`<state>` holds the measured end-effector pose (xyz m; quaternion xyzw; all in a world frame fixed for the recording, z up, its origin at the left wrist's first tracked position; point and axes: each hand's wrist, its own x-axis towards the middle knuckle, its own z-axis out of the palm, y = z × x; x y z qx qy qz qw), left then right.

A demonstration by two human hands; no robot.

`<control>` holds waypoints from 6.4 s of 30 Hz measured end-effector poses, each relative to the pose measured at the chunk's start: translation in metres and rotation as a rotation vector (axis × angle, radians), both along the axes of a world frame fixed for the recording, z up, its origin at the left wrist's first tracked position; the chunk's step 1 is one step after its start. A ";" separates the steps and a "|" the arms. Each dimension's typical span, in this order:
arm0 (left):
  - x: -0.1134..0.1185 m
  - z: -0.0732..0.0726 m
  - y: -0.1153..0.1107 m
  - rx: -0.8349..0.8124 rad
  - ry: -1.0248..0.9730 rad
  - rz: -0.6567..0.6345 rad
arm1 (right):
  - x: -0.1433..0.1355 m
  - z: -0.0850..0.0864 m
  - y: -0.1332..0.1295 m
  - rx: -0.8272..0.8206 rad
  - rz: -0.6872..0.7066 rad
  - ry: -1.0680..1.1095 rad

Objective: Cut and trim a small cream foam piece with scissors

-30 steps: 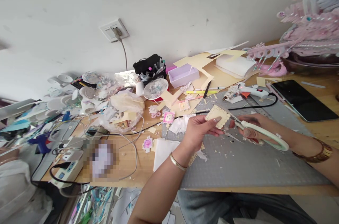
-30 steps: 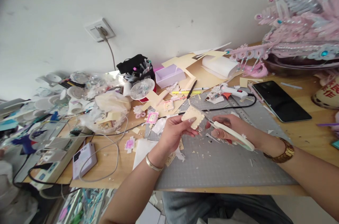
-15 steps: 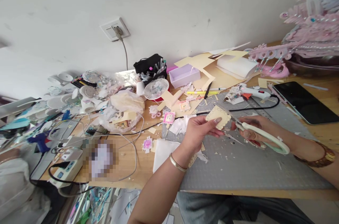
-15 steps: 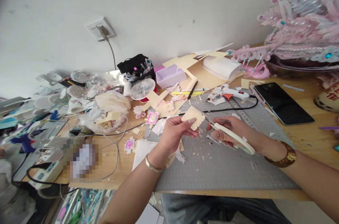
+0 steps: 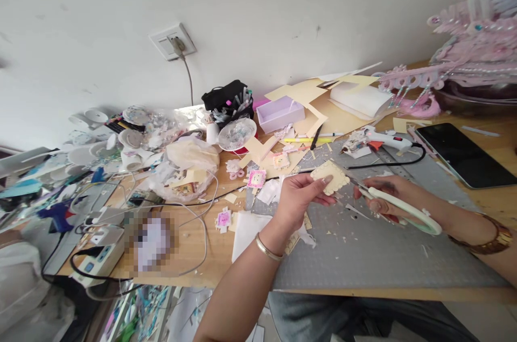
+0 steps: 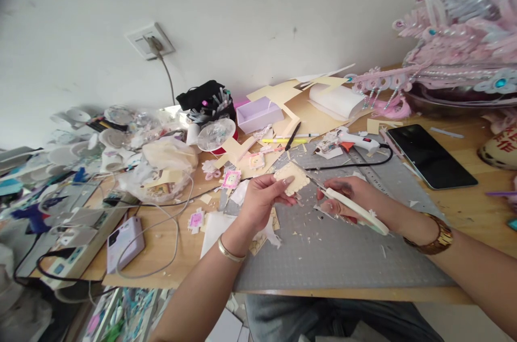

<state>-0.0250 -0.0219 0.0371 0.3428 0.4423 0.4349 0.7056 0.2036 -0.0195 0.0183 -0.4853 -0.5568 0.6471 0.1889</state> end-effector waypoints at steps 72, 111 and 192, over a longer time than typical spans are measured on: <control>-0.011 -0.019 0.003 0.347 0.370 -0.064 | 0.003 -0.002 -0.001 -0.026 0.160 0.042; -0.005 -0.014 0.008 0.267 0.215 0.212 | -0.006 -0.007 -0.003 -0.069 0.025 0.044; 0.015 -0.018 -0.007 -0.088 -0.081 -0.116 | -0.020 0.021 -0.007 0.623 -0.459 -0.096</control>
